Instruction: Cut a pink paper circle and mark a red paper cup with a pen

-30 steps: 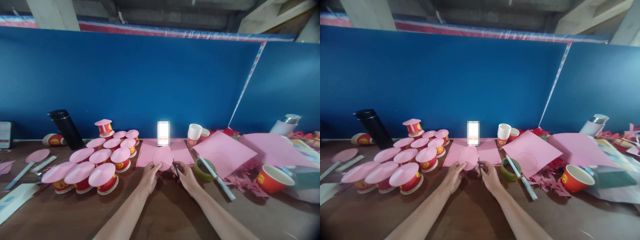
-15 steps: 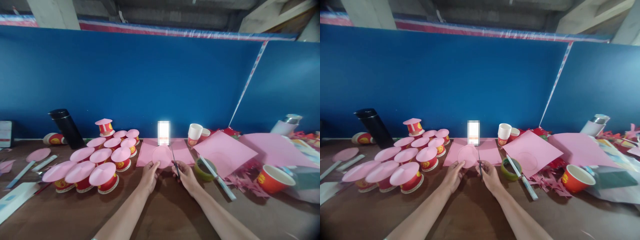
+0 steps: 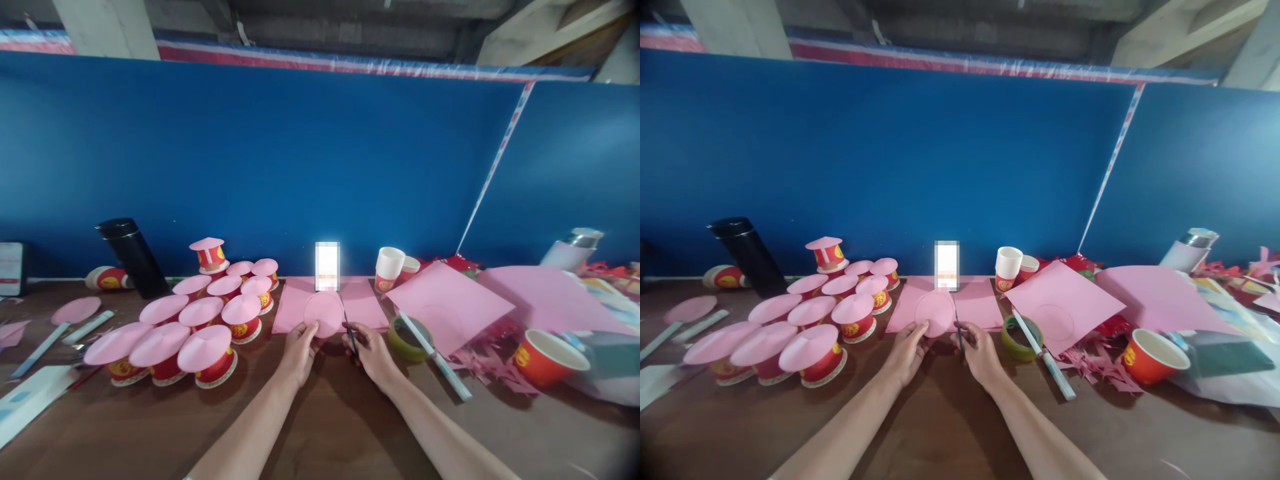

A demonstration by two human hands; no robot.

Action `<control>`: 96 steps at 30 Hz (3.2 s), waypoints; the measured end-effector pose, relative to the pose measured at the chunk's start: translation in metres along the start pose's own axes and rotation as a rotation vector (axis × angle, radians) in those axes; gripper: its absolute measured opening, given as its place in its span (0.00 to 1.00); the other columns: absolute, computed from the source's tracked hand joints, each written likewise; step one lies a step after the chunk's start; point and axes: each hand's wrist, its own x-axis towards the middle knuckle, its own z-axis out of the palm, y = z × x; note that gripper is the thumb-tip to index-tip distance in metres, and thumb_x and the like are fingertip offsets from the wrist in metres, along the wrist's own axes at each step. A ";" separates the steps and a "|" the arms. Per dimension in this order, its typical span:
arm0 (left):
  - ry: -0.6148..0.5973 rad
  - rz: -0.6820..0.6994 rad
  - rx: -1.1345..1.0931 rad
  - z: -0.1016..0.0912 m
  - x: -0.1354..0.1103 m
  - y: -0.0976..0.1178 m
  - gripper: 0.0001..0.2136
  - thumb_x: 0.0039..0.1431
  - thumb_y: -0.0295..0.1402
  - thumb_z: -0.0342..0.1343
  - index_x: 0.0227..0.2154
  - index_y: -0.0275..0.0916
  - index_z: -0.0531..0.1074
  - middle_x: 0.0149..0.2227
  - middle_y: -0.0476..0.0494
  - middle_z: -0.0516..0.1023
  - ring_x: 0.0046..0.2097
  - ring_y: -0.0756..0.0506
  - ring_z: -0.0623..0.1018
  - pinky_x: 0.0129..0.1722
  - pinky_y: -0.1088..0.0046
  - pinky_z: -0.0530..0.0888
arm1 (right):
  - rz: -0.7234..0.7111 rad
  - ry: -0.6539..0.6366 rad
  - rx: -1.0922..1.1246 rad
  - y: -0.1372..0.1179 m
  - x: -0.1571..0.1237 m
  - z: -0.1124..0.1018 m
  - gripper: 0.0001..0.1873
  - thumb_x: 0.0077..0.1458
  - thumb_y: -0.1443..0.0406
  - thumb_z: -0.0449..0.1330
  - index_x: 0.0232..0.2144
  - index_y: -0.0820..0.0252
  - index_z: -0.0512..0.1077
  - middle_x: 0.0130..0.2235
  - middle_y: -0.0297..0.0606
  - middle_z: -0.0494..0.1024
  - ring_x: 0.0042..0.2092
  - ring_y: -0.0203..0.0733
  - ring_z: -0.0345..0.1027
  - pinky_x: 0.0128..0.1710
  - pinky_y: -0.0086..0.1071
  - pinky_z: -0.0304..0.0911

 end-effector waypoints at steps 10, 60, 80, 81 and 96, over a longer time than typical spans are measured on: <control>0.021 -0.004 0.050 0.001 -0.002 0.002 0.11 0.38 0.35 0.65 0.23 0.34 0.71 0.22 0.50 0.74 0.26 0.52 0.73 0.28 0.77 0.69 | -0.044 -0.038 -0.011 -0.002 -0.002 -0.002 0.25 0.44 0.53 0.63 0.42 0.61 0.69 0.25 0.32 0.69 0.24 0.33 0.64 0.15 0.20 0.53; 0.097 -0.018 -0.071 -0.001 0.001 0.002 0.08 0.41 0.28 0.65 0.24 0.33 0.71 0.25 0.49 0.73 0.27 0.55 0.73 0.29 0.80 0.75 | -0.041 -0.061 0.005 -0.012 -0.008 0.001 0.26 0.43 0.53 0.64 0.43 0.61 0.69 0.24 0.30 0.68 0.24 0.32 0.61 0.17 0.22 0.53; 0.077 -0.013 -0.117 -0.001 0.001 0.003 0.09 0.40 0.29 0.66 0.21 0.34 0.70 0.24 0.51 0.72 0.27 0.55 0.72 0.30 0.79 0.74 | -0.045 -0.080 0.038 -0.017 -0.011 0.004 0.26 0.42 0.53 0.65 0.42 0.61 0.70 0.25 0.31 0.68 0.25 0.32 0.61 0.20 0.24 0.54; 0.080 -0.011 -0.111 0.000 0.001 0.003 0.09 0.39 0.29 0.66 0.22 0.34 0.70 0.24 0.50 0.72 0.27 0.55 0.72 0.30 0.79 0.74 | -0.045 -0.081 0.030 -0.017 -0.011 0.004 0.26 0.42 0.53 0.65 0.42 0.61 0.70 0.25 0.31 0.68 0.25 0.32 0.61 0.20 0.24 0.54; 0.088 -0.026 -0.027 0.000 0.000 0.001 0.10 0.41 0.30 0.65 0.24 0.32 0.72 0.24 0.46 0.75 0.27 0.53 0.75 0.28 0.80 0.75 | -0.019 -0.076 0.008 -0.020 -0.011 0.004 0.27 0.41 0.53 0.65 0.41 0.62 0.69 0.25 0.32 0.68 0.24 0.32 0.62 0.18 0.23 0.55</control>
